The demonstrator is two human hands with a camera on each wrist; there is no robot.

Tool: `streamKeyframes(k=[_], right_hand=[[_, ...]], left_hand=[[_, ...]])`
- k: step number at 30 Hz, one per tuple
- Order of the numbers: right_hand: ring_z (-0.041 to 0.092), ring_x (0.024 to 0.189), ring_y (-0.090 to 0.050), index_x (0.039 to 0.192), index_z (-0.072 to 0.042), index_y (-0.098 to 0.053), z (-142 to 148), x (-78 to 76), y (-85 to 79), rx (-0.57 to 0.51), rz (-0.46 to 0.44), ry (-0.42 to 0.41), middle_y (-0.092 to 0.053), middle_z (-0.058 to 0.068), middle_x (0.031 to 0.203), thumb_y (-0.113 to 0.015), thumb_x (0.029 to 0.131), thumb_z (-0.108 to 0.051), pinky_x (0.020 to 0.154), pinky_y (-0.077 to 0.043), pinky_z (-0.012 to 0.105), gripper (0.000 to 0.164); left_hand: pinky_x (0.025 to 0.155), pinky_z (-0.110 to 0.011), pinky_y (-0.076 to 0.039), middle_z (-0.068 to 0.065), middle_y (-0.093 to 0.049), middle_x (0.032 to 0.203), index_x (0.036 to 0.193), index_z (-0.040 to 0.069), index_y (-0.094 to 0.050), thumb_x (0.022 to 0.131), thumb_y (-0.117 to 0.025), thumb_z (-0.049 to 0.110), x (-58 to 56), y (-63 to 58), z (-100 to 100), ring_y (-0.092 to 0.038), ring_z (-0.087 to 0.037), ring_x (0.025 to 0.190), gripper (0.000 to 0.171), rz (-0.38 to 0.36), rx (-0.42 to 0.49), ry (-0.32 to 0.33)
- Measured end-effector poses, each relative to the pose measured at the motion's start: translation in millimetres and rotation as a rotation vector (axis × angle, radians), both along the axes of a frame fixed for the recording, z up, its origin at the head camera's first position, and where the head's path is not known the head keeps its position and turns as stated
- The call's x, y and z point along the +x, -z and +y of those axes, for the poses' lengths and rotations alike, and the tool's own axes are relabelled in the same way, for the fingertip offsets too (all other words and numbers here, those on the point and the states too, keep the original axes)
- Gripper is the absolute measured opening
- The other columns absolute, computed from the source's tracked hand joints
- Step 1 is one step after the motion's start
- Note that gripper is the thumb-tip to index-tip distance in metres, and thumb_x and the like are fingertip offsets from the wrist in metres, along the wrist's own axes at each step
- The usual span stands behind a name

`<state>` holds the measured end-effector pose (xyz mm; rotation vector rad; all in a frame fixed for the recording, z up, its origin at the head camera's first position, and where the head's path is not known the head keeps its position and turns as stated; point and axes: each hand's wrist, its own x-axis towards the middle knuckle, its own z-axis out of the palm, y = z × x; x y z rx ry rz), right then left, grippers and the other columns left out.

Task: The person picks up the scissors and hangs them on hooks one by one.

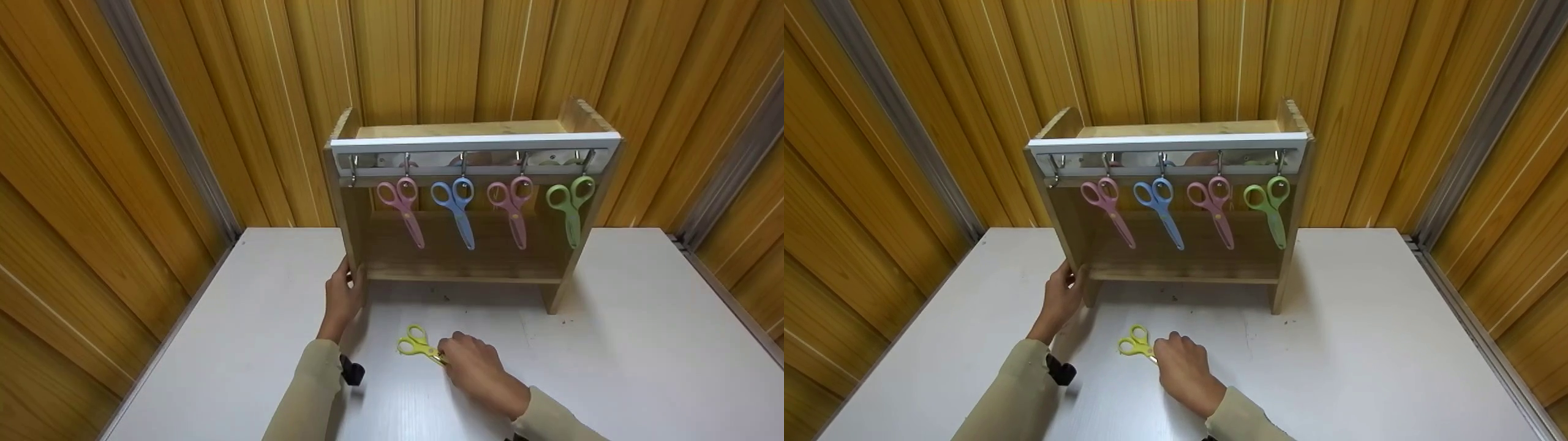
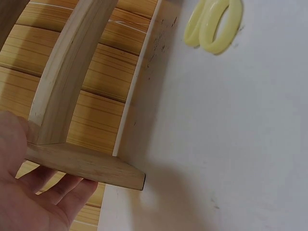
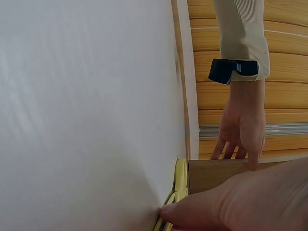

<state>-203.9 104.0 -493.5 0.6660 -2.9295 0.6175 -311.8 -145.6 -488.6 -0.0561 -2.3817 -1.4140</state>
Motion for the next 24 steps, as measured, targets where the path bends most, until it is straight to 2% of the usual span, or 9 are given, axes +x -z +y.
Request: streamKeyframes(k=[6, 13, 24], right_hand=[[0.015, 0.061, -0.045, 0.073, -0.011, -0.064, 1.8, -0.9, 0.0, -0.033, -0.019, -0.01, -0.048, -0.001, 0.068, -0.076, 0.079, 0.01, 0.045, -0.039, 0.035, 0.025], [0.016, 0.061, -0.045, 0.077, -0.007, -0.068, 2.1, -2.4, -0.6, -0.06, -0.053, -0.012, -0.048, -0.001, 0.07, -0.074, 0.077, 0.013, 0.046, -0.039, 0.033, 0.021], [0.012, 0.059, -0.047, 0.076, -0.007, -0.069, 4.3, -3.9, -0.4, -0.107, -0.076, -0.041, -0.06, -0.002, 0.069, -0.073, 0.078, 0.014, 0.046, -0.041, 0.03, 0.021]], left_hand=[[0.097, -0.041, -0.057, -0.016, -0.059, 0.144, 0.156, 0.007, -0.043, 0.108, -0.054, 0.015, 0.3, 0.1, -1.0, -0.067, -0.031, 0.117, 0.049, 0.007, 0.01, 0.007], [0.096, -0.042, -0.057, -0.016, -0.059, 0.144, 0.155, 0.007, -0.044, 0.108, -0.054, 0.015, -0.2, -0.4, -1.1, -0.067, -0.031, 0.117, 0.049, 0.002, 0.018, 0.007], [0.096, -0.044, -0.057, -0.018, -0.061, 0.142, 0.153, 0.005, -0.046, 0.108, -0.055, 0.016, 0.6, -1.0, -0.2, -0.068, -0.033, 0.116, 0.048, 0.02, 0.021, 0.002]])
